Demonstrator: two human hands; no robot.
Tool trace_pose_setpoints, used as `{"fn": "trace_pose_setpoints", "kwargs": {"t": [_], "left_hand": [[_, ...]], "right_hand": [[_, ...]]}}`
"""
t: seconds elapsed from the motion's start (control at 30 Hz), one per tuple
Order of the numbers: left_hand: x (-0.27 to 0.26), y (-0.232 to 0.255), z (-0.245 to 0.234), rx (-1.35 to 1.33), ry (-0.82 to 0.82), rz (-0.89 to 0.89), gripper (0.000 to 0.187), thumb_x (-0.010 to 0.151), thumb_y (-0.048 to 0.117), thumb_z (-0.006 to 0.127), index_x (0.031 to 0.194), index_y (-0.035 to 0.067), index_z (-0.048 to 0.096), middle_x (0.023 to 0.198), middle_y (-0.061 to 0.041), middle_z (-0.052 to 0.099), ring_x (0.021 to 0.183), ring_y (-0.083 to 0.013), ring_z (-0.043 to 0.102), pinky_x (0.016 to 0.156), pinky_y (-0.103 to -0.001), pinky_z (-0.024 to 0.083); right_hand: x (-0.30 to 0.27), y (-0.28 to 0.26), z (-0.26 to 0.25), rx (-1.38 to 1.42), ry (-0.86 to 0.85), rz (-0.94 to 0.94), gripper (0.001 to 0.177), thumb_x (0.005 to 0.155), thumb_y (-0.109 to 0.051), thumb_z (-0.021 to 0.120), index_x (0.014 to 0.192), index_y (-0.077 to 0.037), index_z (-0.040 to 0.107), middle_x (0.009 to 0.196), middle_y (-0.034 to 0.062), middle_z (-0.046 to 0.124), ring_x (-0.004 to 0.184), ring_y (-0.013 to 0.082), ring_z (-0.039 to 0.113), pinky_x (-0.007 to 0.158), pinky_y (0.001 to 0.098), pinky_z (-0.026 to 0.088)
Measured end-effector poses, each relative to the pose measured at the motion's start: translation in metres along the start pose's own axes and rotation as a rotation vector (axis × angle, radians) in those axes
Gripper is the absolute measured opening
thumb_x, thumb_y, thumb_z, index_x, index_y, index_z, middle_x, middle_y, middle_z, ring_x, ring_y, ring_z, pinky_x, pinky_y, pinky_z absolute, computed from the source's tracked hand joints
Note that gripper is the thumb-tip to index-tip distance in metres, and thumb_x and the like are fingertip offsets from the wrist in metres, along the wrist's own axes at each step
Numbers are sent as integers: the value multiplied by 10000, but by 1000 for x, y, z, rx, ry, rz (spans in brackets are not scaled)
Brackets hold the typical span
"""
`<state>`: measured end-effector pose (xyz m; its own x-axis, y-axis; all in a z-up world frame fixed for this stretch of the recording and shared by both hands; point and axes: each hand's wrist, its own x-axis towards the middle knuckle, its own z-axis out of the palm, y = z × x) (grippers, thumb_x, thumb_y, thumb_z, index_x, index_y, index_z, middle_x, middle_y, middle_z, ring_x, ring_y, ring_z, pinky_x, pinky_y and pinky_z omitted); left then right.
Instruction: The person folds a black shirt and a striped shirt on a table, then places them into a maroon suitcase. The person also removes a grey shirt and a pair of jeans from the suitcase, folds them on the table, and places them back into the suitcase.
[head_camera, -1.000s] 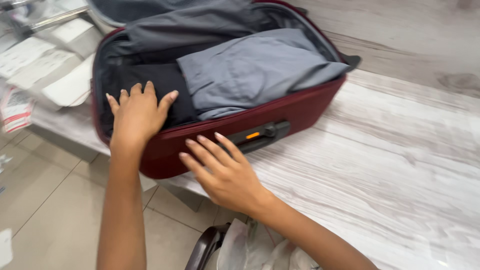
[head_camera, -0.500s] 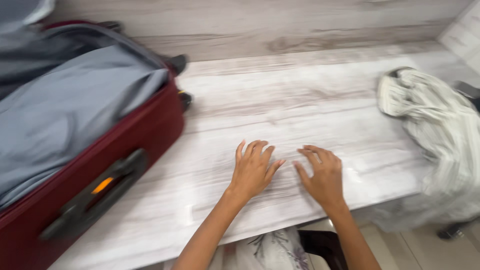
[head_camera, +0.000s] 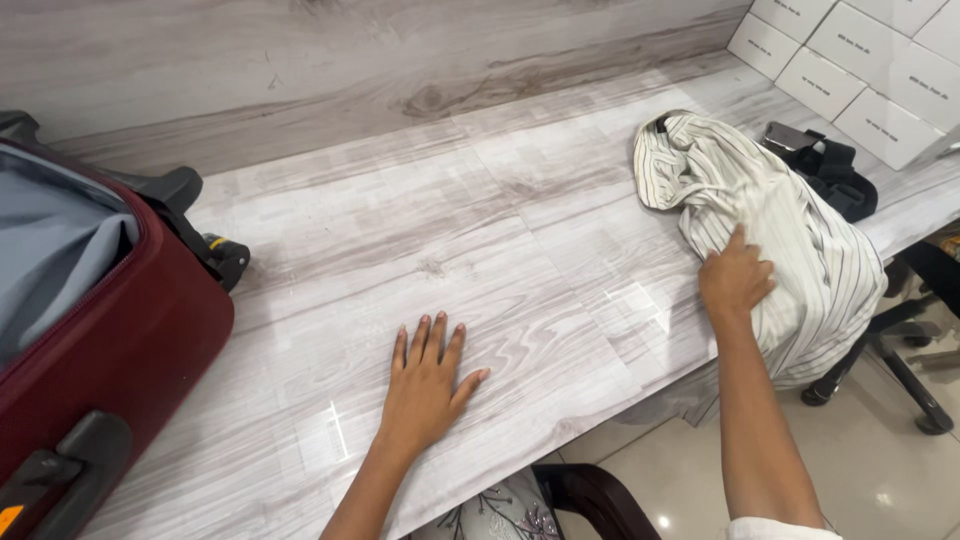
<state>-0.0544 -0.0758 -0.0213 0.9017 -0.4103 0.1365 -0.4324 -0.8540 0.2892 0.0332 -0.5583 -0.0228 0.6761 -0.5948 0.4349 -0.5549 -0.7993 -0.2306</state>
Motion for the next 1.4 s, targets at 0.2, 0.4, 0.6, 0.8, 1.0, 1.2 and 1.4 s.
{"fn": "trace_pose_setpoints", "kwargs": {"t": [0.2,0.4,0.6,0.8,1.0,1.2,1.4], "left_hand": [[2,-2,-1,-32,-50,-20,768,973,644,379,1521,105,378,1658,-170,273,1511,-325,149,1200,-543,27],[8,-29,4,-760,121,-294,722,978,622,413,1490,117,478,1566,-92,483,1466,-271,441,1212,-457,348],[1,-83,-20,-1583,366,-670,688,924,347,667,1493,32,441,1417,-225,595,1271,-278,613,1034,-381,515],[-8,-91,-37,-1629,622,-658,696,776,-66,710,1434,34,506,1321,-188,654,1144,-233,671,982,-329,544],[-9,-101,-33,-865,796,-673,457,970,-16,478,1360,109,679,1437,-93,659,997,-256,675,846,-362,523],[-6,-132,-33,-236,955,-479,529,917,-38,507,1440,-2,578,1569,-174,496,1335,-330,563,1036,-396,493],[41,-119,-71,-620,684,-466,481,935,241,585,1364,24,601,1475,-143,543,1157,-285,641,1000,-390,509]], "right_hand": [[-56,-74,49,287,-36,-387,381,1049,8,436,1368,-70,631,1120,235,677,723,328,639,646,439,567],[-212,-224,-35,483,-236,-812,454,1060,-16,389,1471,-59,575,1224,257,670,980,371,688,908,427,571],[-257,-248,-126,968,-1177,-712,369,893,-170,708,1259,-123,698,1130,56,758,908,232,725,817,343,590],[-138,-206,-78,579,-58,-493,364,931,-261,762,1189,-8,714,1183,219,687,1083,402,604,929,478,477],[-67,-177,-29,652,-946,74,461,886,-253,767,1174,76,624,1035,261,712,911,357,703,768,491,572],[0,-169,-63,1476,-756,184,280,938,-73,607,1201,21,637,1060,128,731,885,193,753,761,334,649],[-31,-237,-136,957,-285,-441,359,1009,-129,630,1350,-31,579,1128,114,673,824,149,629,651,308,547]]}}
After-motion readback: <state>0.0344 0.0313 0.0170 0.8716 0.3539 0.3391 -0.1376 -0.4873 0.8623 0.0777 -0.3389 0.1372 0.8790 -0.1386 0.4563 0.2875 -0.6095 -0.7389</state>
